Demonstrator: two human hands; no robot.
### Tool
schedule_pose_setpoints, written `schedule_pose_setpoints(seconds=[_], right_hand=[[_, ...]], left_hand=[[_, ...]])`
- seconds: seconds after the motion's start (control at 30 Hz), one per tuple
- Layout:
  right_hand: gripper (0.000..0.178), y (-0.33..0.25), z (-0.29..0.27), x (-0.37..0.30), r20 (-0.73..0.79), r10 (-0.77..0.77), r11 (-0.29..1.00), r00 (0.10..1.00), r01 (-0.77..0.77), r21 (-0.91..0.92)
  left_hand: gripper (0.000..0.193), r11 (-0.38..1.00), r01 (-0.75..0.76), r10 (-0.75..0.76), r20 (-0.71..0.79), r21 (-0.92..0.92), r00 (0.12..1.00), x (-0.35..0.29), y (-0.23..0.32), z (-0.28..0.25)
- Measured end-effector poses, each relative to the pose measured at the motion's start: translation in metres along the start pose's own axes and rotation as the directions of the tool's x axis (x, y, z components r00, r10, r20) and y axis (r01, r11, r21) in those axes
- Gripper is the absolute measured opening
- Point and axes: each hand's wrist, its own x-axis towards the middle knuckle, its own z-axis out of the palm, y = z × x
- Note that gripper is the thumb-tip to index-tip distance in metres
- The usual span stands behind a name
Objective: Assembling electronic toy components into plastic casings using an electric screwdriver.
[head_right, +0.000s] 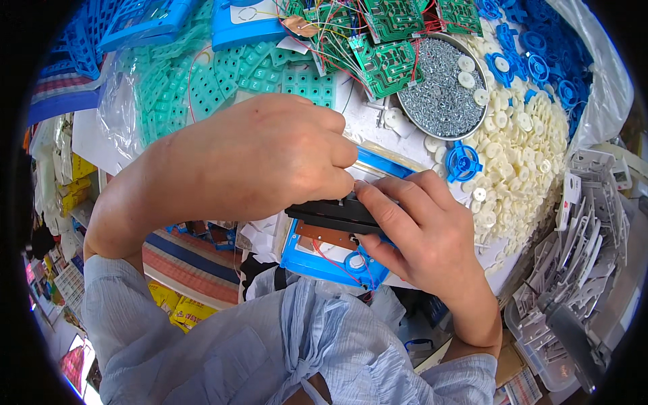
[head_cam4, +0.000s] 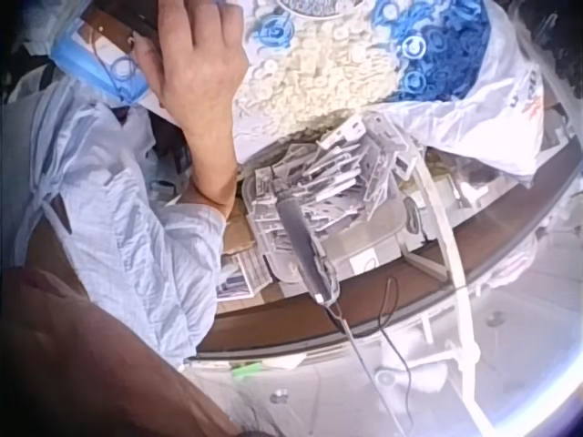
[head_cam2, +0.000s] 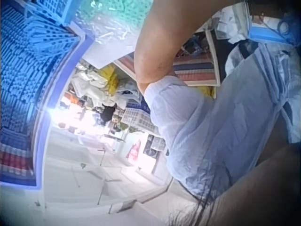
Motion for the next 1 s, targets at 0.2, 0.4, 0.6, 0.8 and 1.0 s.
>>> schedule_pose_setpoints(seconds=[0.2, 0.4, 0.6, 0.8, 1.0], right_hand=[[0.055, -0.002, -0.001, 0.001, 0.028, 0.004, 1.0, 1.0, -0.003, -0.024], [0.052, -0.007, -0.005, 0.01, 0.097, 0.015, 1.0, 0.995, -0.015, -0.002], [0.051, -0.006, 0.001, 0.013, 0.071, -0.021, 0.997, 0.997, 0.015, 0.078], [0.048, -0.007, 0.004, 0.016, 0.085, -0.029, 0.993, 0.996, 0.019, 0.115], [0.05, -0.011, 0.003, 0.017, 0.107, -0.028, 0.997, 0.994, 0.02, 0.072]], left_hand=[[0.006, 0.999, -0.035, 0.035, 0.0, -0.006, 0.999, 0.001, 0.001, 0.001], [0.006, 1.0, -0.025, 0.025, -0.021, -0.005, 0.999, -0.001, 0.003, 0.004], [0.008, 0.995, 0.053, -0.067, -0.162, -0.086, 0.984, -0.009, 0.009, 0.018], [0.009, 0.979, 0.075, -0.123, -0.254, -0.191, 0.959, -0.019, 0.015, 0.029], [0.011, 0.976, 0.114, -0.151, -0.2, -0.184, 0.968, -0.024, 0.017, 0.027]])
